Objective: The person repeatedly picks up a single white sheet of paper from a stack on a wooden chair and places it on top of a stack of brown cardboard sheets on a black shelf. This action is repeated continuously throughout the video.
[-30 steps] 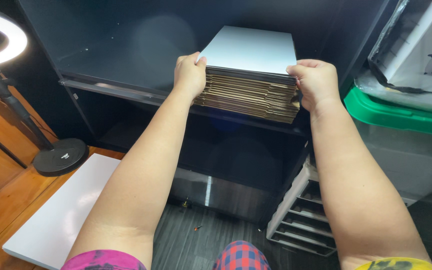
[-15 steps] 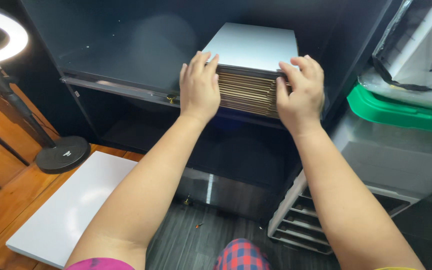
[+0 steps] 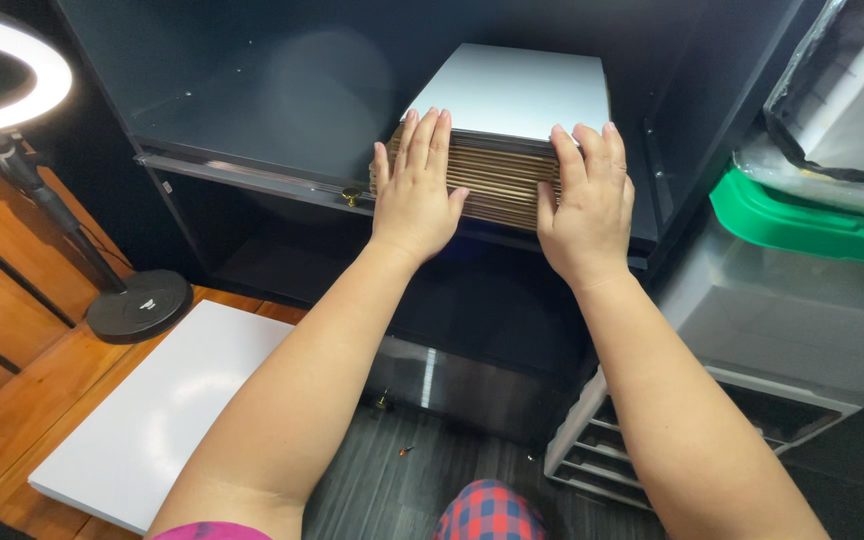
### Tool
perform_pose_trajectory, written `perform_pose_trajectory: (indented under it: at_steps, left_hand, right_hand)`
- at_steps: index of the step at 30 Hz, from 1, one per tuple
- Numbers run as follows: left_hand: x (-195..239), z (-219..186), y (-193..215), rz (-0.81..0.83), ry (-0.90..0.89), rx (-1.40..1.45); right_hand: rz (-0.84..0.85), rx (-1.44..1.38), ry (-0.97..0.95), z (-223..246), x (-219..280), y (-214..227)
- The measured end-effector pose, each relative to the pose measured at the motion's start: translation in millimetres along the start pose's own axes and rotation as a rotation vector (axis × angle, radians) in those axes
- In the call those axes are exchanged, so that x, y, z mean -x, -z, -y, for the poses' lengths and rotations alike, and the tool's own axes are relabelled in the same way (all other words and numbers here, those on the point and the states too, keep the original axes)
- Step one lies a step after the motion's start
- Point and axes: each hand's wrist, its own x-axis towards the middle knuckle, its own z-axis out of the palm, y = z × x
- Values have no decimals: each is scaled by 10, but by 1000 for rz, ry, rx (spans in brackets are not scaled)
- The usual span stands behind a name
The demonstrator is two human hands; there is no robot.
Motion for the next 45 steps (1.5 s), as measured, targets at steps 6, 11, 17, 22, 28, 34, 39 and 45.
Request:
perform_pose_trajectory:
  at_steps: [6, 11, 17, 22, 28, 34, 39, 45]
  left_hand:
    - [10, 18, 114, 72, -3, -2]
    - [342, -7, 254, 101, -3, 71]
    - [1433, 229, 484, 260, 137, 203]
    - [2640, 943, 405, 393, 436, 183]
    - [3805, 1506, 629, 273, 945, 168]
    - [4363, 1675, 814, 269, 1071, 47]
    - [4502, 1655, 872, 279, 992, 46]
    - [4422, 1477, 1088, 349, 968, 15]
  right_hand:
    - [71, 1, -53, 29, 0, 2]
    - [63, -42, -44, 28, 18, 17]
    - [-13, -232, 14, -157, 96, 19]
    - [-113, -444, 23, 48, 234, 294]
    - [-61, -637, -40, 664, 422, 317]
    - [9, -762, -12, 1267, 792, -320]
    - [257, -880, -66, 2058, 1340, -657]
    - [576, -935, -63, 2688, 2062, -1044]
